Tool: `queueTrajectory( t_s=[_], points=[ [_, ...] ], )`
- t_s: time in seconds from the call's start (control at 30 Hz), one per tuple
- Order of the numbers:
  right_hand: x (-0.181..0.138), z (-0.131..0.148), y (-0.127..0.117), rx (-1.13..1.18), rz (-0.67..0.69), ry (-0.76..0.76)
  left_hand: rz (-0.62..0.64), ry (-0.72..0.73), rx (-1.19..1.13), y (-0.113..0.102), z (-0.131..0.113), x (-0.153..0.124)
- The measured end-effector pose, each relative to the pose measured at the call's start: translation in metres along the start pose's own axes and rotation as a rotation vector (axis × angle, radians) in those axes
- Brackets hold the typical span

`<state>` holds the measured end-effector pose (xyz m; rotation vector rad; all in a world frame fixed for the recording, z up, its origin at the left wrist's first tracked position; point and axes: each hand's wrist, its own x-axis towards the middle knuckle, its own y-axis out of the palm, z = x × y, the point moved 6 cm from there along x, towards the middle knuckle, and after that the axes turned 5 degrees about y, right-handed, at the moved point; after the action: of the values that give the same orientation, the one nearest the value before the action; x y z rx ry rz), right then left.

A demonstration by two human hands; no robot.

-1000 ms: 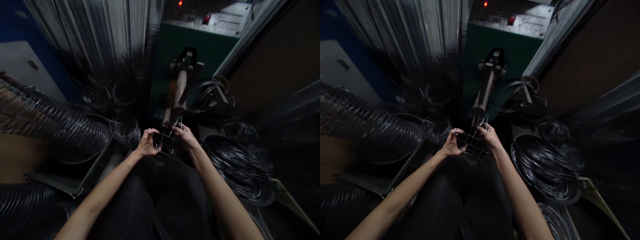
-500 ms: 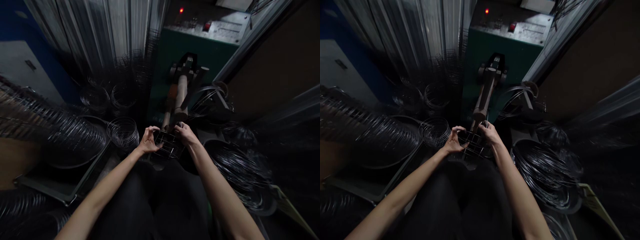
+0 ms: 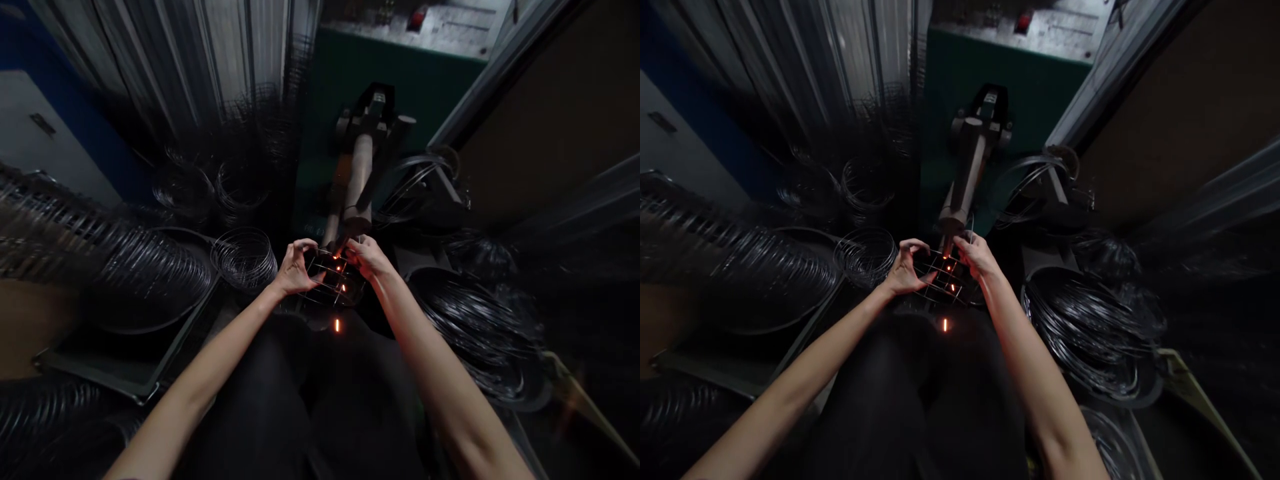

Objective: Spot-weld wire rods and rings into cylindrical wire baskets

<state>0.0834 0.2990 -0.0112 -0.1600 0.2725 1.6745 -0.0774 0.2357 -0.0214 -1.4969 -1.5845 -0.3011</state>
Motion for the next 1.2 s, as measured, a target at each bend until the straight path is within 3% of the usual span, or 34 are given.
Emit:
queueTrajectory(
  t_s=[0.2, 0.47, 1.2],
  points=[
    [-0.007, 0.009, -0.009, 0.195, -0.118, 0.048, 0.029, -0.044, -0.062, 0.000, 0.005, 0.001],
    [-0.011, 0.011, 0.009, 0.136, 0.061, 0.067, -0.032, -0.078, -0.042, -0.014, 0.007, -0.010],
    [0.005, 0.012, 0.011, 0.065, 0.030, -0.038, -0.101, -0.104, -0.059, -0.019, 0.018, -0.008]
  ],
)
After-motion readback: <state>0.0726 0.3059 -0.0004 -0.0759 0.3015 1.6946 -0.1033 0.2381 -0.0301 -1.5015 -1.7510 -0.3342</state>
